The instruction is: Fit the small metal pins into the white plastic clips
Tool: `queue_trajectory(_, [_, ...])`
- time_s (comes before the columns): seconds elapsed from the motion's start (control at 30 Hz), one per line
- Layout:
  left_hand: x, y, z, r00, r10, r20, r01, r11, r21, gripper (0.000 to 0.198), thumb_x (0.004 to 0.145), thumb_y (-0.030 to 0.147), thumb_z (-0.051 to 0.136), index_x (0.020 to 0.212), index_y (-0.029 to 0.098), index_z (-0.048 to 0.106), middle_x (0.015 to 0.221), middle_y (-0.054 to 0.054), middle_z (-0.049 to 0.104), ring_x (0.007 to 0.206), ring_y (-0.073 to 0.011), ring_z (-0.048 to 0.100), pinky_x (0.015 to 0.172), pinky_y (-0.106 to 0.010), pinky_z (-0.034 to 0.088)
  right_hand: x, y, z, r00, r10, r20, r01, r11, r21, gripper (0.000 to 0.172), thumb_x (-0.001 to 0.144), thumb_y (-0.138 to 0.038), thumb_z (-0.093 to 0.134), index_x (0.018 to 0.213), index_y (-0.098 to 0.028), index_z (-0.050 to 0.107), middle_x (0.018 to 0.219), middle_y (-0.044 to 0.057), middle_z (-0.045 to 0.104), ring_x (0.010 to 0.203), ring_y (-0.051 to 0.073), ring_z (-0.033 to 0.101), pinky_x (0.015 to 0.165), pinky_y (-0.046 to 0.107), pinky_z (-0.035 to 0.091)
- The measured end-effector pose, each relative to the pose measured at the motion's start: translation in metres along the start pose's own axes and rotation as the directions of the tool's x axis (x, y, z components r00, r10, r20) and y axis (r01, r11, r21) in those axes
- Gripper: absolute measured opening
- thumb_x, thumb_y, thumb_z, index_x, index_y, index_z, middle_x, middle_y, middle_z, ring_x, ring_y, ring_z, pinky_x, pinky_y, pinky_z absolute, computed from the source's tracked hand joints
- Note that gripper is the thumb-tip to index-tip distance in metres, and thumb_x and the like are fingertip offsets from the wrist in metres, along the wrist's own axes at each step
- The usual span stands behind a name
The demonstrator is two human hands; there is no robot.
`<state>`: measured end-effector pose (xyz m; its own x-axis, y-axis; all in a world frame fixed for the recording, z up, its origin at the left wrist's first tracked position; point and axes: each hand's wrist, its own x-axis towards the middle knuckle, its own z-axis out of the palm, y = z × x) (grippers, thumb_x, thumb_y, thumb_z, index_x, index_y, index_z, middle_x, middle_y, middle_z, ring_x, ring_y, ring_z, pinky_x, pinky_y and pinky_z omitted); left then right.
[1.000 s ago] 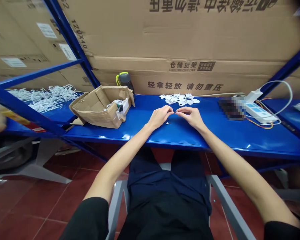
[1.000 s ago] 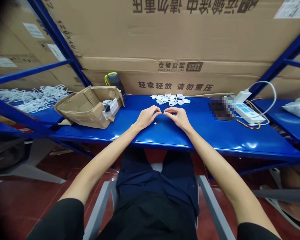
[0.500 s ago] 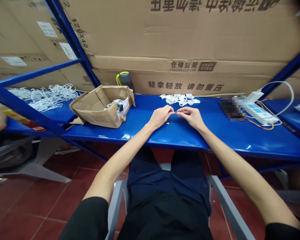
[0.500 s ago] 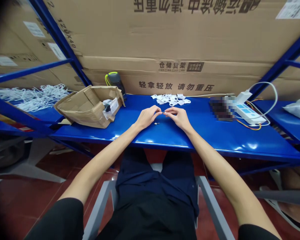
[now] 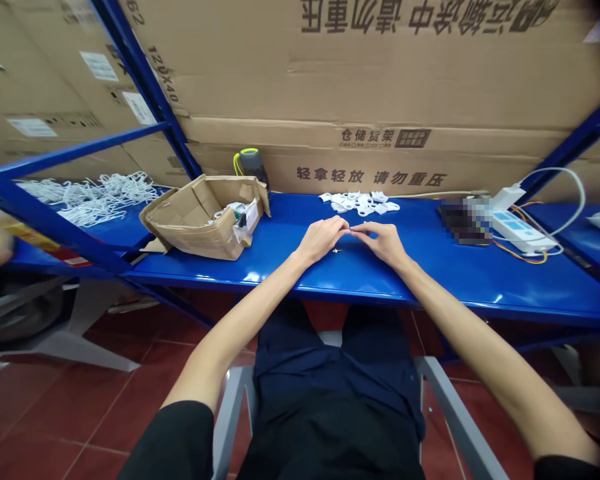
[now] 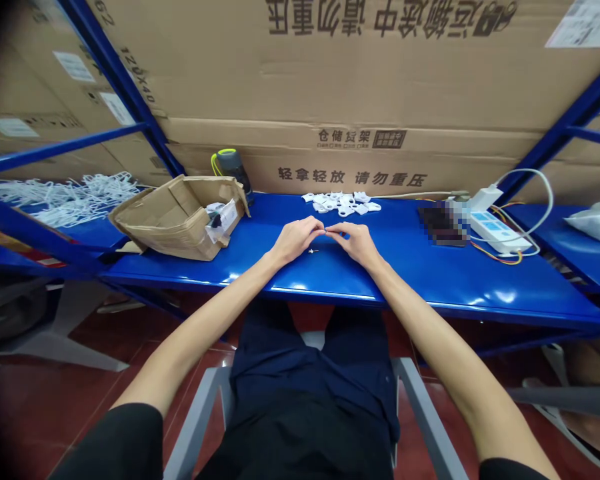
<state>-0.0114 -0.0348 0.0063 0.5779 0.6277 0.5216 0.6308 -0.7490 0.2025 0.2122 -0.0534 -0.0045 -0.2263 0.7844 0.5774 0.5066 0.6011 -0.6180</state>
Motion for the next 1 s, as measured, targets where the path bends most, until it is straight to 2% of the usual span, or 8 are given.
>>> queue_trajectory(0.17, [-0.0018,-0.0027,-0.0018,0.995,-0.068,-0.075,0.056,0.987,-0.151,0.028,0.113,0.044,0.052,0.112,0.022,0.07,0.114,-0.002,0.076,0.105,-0.0173,0.072,0.092,-0.026,0.052,0.0012,-0.0015,-0.0022,0.994,0.101,-0.029,-0.098,0.991,0.089,0.034,0.091,-0.057,0.076,0.103,-0.028,0.087,0.11,0.005,0.085,0.104,0.032,0.079,0.096,0.046,0.061])
queue_trajectory(0.27, [-0.0022,-0.0029,-0.0037,0.994,-0.072,-0.078,0.057,0.983,-0.174,0.027,0.113,0.044,0.054,0.111,0.022,0.071,0.114,-0.002,0.077,0.105,-0.0171,0.073,0.093,-0.026,0.052,0.0025,-0.0031,-0.0034,0.994,0.099,-0.037,-0.096,0.992,0.084,0.033,0.091,-0.057,0.076,0.096,-0.026,0.086,0.103,0.005,0.085,0.097,0.03,0.078,0.091,0.044,0.061])
queue_trajectory(0.37, [-0.0026,-0.0035,-0.0051,0.995,-0.07,-0.067,0.058,0.985,-0.162,0.027,0.112,0.044,0.055,0.114,0.023,0.072,0.116,-0.003,0.077,0.104,-0.0172,0.073,0.092,-0.026,0.053,0.0035,-0.0054,-0.0045,0.996,0.081,-0.044,-0.078,0.994,0.076,0.035,0.092,-0.059,0.074,0.092,-0.026,0.084,0.098,0.005,0.084,0.087,0.028,0.075,0.084,0.043,0.06])
queue_trajectory(0.47, [-0.0031,-0.0054,-0.0055,0.995,-0.067,-0.077,0.056,0.988,-0.144,0.029,0.112,0.044,0.055,0.122,0.023,0.072,0.12,-0.004,0.077,0.103,-0.0169,0.073,0.093,-0.026,0.053,0.0038,-0.0065,-0.0055,0.994,0.087,-0.064,-0.081,0.993,0.088,0.037,0.092,-0.062,0.073,0.092,-0.026,0.083,0.099,0.005,0.084,0.087,0.027,0.074,0.082,0.042,0.059])
queue_trajectory(0.63, [-0.0034,-0.0086,-0.0038,0.995,-0.041,-0.089,0.031,0.992,-0.119,0.031,0.114,0.041,0.05,0.115,0.023,0.075,0.116,-0.004,0.077,0.106,-0.0167,0.073,0.091,-0.025,0.053,0.0029,-0.0067,-0.0048,0.995,0.079,-0.059,-0.075,0.995,0.07,0.034,0.093,-0.059,0.072,0.093,-0.026,0.082,0.098,0.005,0.084,0.084,0.026,0.073,0.079,0.041,0.056])
queue_trajectory(0.8, [-0.0036,-0.0103,-0.0015,0.998,0.013,-0.063,-0.017,0.998,-0.063,0.032,0.114,0.04,0.049,0.116,0.022,0.075,0.115,-0.005,0.077,0.105,-0.0173,0.073,0.088,-0.026,0.053,0.0017,-0.0052,-0.0025,1.0,0.002,0.001,-0.002,1.0,-0.018,0.031,0.097,-0.055,0.066,0.092,-0.027,0.079,0.094,0.005,0.082,0.081,0.024,0.071,0.076,0.04,0.054])
queue_trajectory(1.0, [-0.0027,-0.0084,-0.0024,0.999,0.042,0.007,-0.042,0.999,0.004,0.03,0.114,0.038,0.049,0.117,0.022,0.074,0.114,-0.005,0.077,0.102,-0.0186,0.074,0.084,-0.028,0.054,0.0025,0.0015,-0.0003,0.996,-0.051,0.071,0.059,0.992,-0.112,0.027,0.099,-0.051,0.063,0.094,-0.029,0.078,0.094,0.004,0.082,0.083,0.025,0.071,0.081,0.04,0.056])
